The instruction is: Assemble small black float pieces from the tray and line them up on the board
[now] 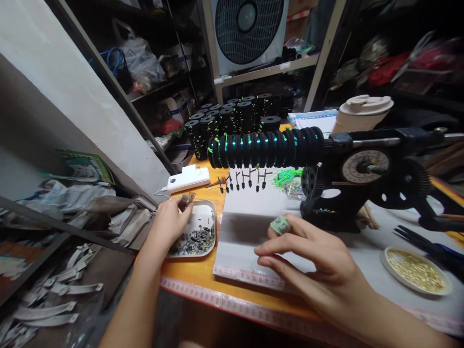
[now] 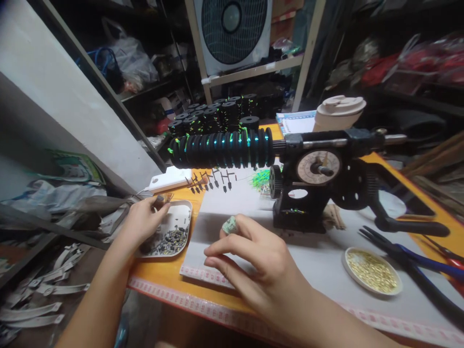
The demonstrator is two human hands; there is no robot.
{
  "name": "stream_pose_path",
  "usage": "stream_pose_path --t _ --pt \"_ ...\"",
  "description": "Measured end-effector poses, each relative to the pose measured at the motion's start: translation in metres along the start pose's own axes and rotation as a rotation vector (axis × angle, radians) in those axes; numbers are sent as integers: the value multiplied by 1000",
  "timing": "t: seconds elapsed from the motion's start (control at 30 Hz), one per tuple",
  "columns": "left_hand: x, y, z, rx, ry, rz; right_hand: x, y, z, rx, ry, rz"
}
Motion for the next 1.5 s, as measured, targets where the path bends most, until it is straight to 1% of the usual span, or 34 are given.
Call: stream_pose_path --t 0.1,0.2,0.27,0.3,0.4,0.47,0.53,0.63,0.7,0.77,0.8,0.83,0.87,0.9,1.0,1.07,1.13,1.2,1.37,1.43,1.5 --pt "13 27 5 -11 229 -6 2 -1 2 1 -32 24" --pt "30 64 25 -102 473 -28 3 -1 4 -1 -72 54" --pt "41 86 40 -145 589 -38 4 -1 6 4 -94 70" --pt "46 95 46 -146 674 -49 5 -1 6 7 -102 74" --pt "56 115 58 -90 972 -72 6 0 6 31 -107 73" --pt "61 122 62 -66 1078 -57 7 0 5 61 -91 79" --pt "65 125 64 -63 1102 -38 8 1 4 89 -75 92" --pt "66 126 65 -47 1091 3 9 1 5 93 -70 108" --pt "66 128 66 -26 1059 78 9 1 6 94 -65 106" --pt "65 130 65 10 982 186 8 1 5 103 -50 99" --pt "64 132 66 25 944 219 7 1 5 103 -39 94" --pt "63 133 66 32 922 215 7 0 5 104 -27 88" --pt "61 133 68 25 926 165 6 0 4 102 -15 82" --pt "58 134 71 2 957 79 5 -1 4 100 -5 77" --pt "55 136 78 -111 1182 -203 5 -2 4 74 -7 101" --pt "61 137 79 -189 1353 -289 6 -3 5 39 -41 127" --pt "67 137 77 -236 1466 -319 7 -3 5 15 -76 130" --pt "70 136 74 -239 1501 -333 8 -3 2 22 -76 134" --pt "65 137 65 -160 1440 -373 14 -3 -5 57 -22 185" --pt "63 139 64 -177 1410 -376 15 -4 -5 51 -20 191" --pt "64 140 65 -225 1411 -382 15 -4 -3 44 -24 200"
Point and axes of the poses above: each hand's wrist, its own y-axis away from the middle knuckle, its own z-axis out of the palm, x = y × z, the point moved 5 cm from there along -y, towards the middle knuckle, and after that the axes turned 9 degrees about y, right-handed, at the moved point
